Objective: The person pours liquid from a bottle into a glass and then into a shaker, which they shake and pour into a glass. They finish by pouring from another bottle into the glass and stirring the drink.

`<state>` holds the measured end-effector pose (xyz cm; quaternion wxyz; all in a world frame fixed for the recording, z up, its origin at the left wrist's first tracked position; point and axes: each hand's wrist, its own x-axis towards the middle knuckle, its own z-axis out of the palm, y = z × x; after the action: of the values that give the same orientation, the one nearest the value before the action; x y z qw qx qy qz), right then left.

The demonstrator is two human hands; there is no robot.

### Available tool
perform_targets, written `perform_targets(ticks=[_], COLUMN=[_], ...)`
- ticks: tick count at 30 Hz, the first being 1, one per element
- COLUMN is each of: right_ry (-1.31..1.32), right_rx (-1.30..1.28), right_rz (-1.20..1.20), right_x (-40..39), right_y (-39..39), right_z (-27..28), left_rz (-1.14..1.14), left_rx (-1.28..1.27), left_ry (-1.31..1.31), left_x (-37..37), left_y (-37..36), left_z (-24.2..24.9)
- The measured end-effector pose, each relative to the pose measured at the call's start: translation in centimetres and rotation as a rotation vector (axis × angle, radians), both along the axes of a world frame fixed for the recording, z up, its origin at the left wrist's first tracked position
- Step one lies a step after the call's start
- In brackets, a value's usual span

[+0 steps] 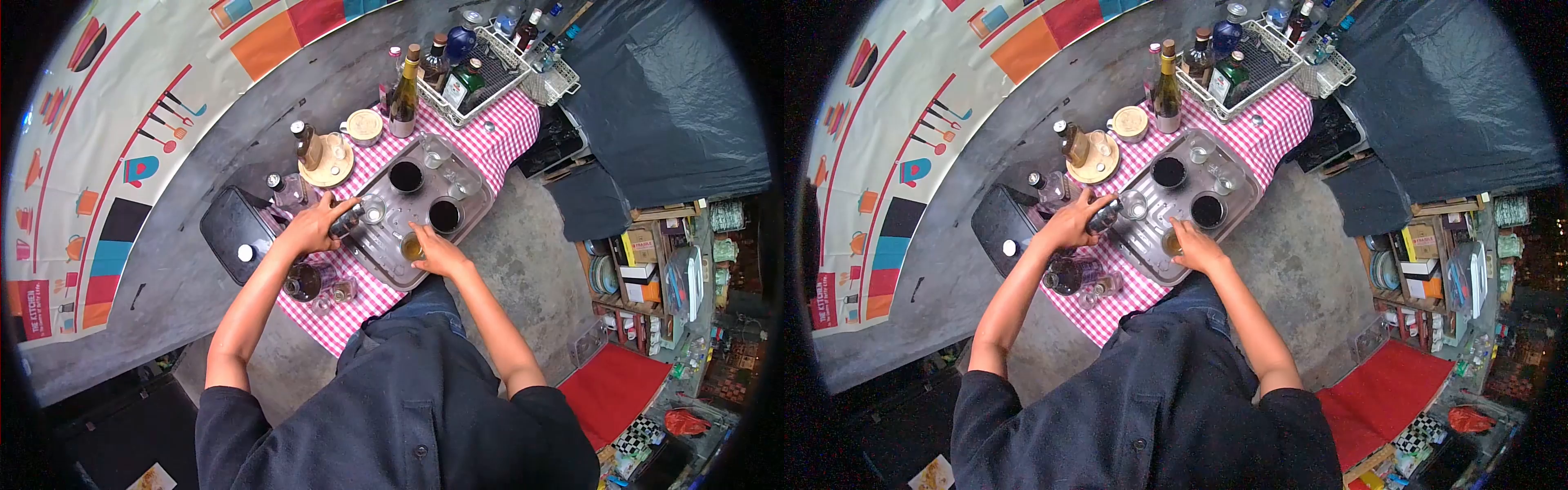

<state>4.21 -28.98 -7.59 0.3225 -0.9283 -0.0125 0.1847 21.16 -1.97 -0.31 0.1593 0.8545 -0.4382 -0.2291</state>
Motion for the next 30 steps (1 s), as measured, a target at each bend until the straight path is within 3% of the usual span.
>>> perform_targets(ticks=[30], right_ry=[0.065], right_rx=[0.019], right_rz=[0.039], right_x=[0.5], right_y=[-0.3], right_z=[-1.0], left_rz=[-0.049], left_rx=[0.084], left_ry=[0.029], left_x=[0.9], left_y=[-0.6], left_z=[-1.7])
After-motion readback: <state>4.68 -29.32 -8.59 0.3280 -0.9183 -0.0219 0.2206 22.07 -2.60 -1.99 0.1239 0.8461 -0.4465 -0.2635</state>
